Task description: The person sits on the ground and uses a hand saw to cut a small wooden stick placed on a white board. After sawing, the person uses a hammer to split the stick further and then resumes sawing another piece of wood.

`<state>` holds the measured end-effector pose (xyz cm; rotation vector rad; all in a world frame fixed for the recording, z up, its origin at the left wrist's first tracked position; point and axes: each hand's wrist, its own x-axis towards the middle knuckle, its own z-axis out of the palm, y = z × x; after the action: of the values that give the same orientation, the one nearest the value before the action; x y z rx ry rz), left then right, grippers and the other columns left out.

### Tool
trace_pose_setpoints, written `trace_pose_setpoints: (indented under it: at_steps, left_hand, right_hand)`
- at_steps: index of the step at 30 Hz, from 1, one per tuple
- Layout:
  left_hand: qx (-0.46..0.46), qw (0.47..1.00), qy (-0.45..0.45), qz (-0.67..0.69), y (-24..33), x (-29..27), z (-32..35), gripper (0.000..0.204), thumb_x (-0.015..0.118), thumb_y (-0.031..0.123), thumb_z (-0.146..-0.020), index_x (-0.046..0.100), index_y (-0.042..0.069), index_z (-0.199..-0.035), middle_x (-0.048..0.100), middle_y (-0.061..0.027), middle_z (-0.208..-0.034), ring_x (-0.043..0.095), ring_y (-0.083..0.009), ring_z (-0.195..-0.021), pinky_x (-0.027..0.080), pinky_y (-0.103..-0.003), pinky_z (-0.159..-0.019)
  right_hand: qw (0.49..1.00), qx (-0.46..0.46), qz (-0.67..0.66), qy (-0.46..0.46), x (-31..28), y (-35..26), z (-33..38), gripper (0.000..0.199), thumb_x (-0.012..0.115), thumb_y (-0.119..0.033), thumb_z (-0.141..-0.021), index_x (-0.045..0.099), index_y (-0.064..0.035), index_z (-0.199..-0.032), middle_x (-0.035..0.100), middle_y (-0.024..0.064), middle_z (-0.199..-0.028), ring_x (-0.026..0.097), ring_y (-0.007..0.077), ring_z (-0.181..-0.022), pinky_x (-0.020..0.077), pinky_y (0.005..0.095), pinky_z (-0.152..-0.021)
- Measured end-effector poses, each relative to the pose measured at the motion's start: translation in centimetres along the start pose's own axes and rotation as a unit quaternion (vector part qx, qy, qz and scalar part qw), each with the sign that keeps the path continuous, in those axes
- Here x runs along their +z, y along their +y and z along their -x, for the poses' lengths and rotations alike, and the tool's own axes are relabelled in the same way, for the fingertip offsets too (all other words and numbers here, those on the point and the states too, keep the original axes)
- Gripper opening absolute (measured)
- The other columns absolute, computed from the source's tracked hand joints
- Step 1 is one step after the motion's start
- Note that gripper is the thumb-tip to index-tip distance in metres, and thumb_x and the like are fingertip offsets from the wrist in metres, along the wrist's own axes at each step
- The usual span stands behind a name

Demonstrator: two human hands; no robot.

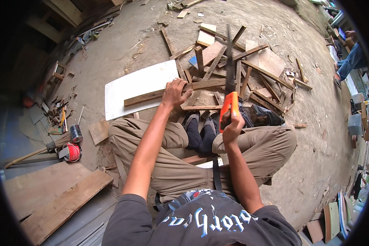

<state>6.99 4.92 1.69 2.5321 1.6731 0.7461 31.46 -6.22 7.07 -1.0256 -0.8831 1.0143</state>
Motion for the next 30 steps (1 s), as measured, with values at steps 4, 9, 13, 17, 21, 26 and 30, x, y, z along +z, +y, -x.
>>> trace_pose_setpoints:
  at_steps: [4, 9, 13, 17, 21, 26, 30]
  left_hand:
    - [-0.035, 0.998, 0.037, -0.025, 1.0, 1.2, 1.0, 0.036, 0.067, 0.029, -0.086, 0.061, 0.010, -0.116, 0.064, -0.0076, -0.111, 0.059, -0.0244, -0.105, 0.042, -0.040, -0.091]
    - [-0.049, 0.995, 0.083, -0.026, 1.3, 1.8, 0.9, 0.036, 0.068, 0.029, -0.085, 0.063, 0.008, -0.114, 0.064, -0.0089, -0.111, 0.060, -0.0253, -0.104, 0.043, -0.039, -0.090]
    - [-0.050, 0.996, 0.070, -0.006, 0.7, 2.0, 0.9, 0.037, 0.068, 0.031, -0.085, 0.065, 0.006, -0.111, 0.065, -0.0093, -0.110, 0.060, -0.0253, -0.103, 0.044, -0.039, -0.089]
    - [-0.054, 0.997, 0.054, -0.020, 1.0, 1.5, 0.8, 0.031, 0.067, 0.032, -0.086, 0.065, 0.011, -0.109, 0.065, -0.0085, -0.109, 0.060, -0.0249, -0.103, 0.045, -0.038, -0.088]
    - [-0.032, 0.998, 0.044, -0.027, 1.0, 1.3, 0.6, 0.026, 0.069, 0.026, -0.083, 0.065, 0.014, -0.106, 0.061, -0.0086, -0.101, 0.058, -0.0258, -0.097, 0.045, -0.040, -0.085]
    - [-0.032, 0.998, 0.038, -0.032, 0.7, 1.5, 0.7, 0.023, 0.069, 0.020, -0.081, 0.063, 0.014, -0.103, 0.059, -0.0079, -0.097, 0.058, -0.0260, -0.095, 0.045, -0.041, -0.084]
    - [-0.045, 0.998, 0.014, -0.038, 0.5, 1.9, 1.0, 0.029, 0.071, 0.022, -0.080, 0.064, 0.019, -0.108, 0.061, -0.0065, -0.102, 0.059, -0.0231, -0.098, 0.045, -0.037, -0.084]
  right_hand:
    - [0.995, 0.058, 0.067, -0.053, 2.6, 0.9, 2.5, 0.041, 0.050, -0.035, -0.097, 0.053, -0.0026, -0.071, 0.046, -0.0012, -0.058, 0.041, 0.0064, -0.053, 0.0312, 0.0248, -0.048]
    - [0.983, 0.041, 0.159, -0.077, 3.7, 1.7, 2.7, 0.036, 0.062, -0.025, -0.096, 0.057, 0.0009, -0.071, 0.050, -0.0003, -0.056, 0.043, 0.0058, -0.053, 0.0342, 0.0270, -0.047]
    - [0.975, 0.031, 0.198, -0.100, 4.0, 2.0, 2.8, 0.035, 0.065, -0.020, -0.094, 0.055, 0.0003, -0.067, 0.046, -0.0006, -0.053, 0.039, 0.0057, -0.051, 0.0330, 0.0280, -0.046]
    - [0.970, 0.021, 0.223, -0.100, 3.7, 2.7, 3.0, 0.035, 0.066, -0.019, -0.093, 0.054, -0.0003, -0.066, 0.044, -0.0013, -0.052, 0.036, 0.0051, -0.051, 0.0316, 0.0274, -0.045]
    - [0.969, 0.044, 0.220, -0.101, 4.0, 2.0, 2.8, 0.035, 0.065, -0.018, -0.094, 0.053, -0.0011, -0.066, 0.043, -0.0018, -0.052, 0.036, 0.0043, -0.050, 0.0305, 0.0266, -0.044]
    - [0.964, 0.072, 0.232, -0.111, 3.2, 0.7, 3.7, 0.035, 0.063, -0.018, -0.095, 0.051, -0.0016, -0.066, 0.043, -0.0028, -0.053, 0.038, 0.0031, -0.051, 0.0300, 0.0261, -0.044]
    - [0.951, 0.043, 0.278, -0.131, -0.2, -0.8, 8.4, 0.031, 0.061, -0.012, -0.093, 0.052, -0.0004, -0.066, 0.043, -0.0001, -0.052, 0.041, 0.0051, -0.046, 0.0314, 0.0276, -0.043]
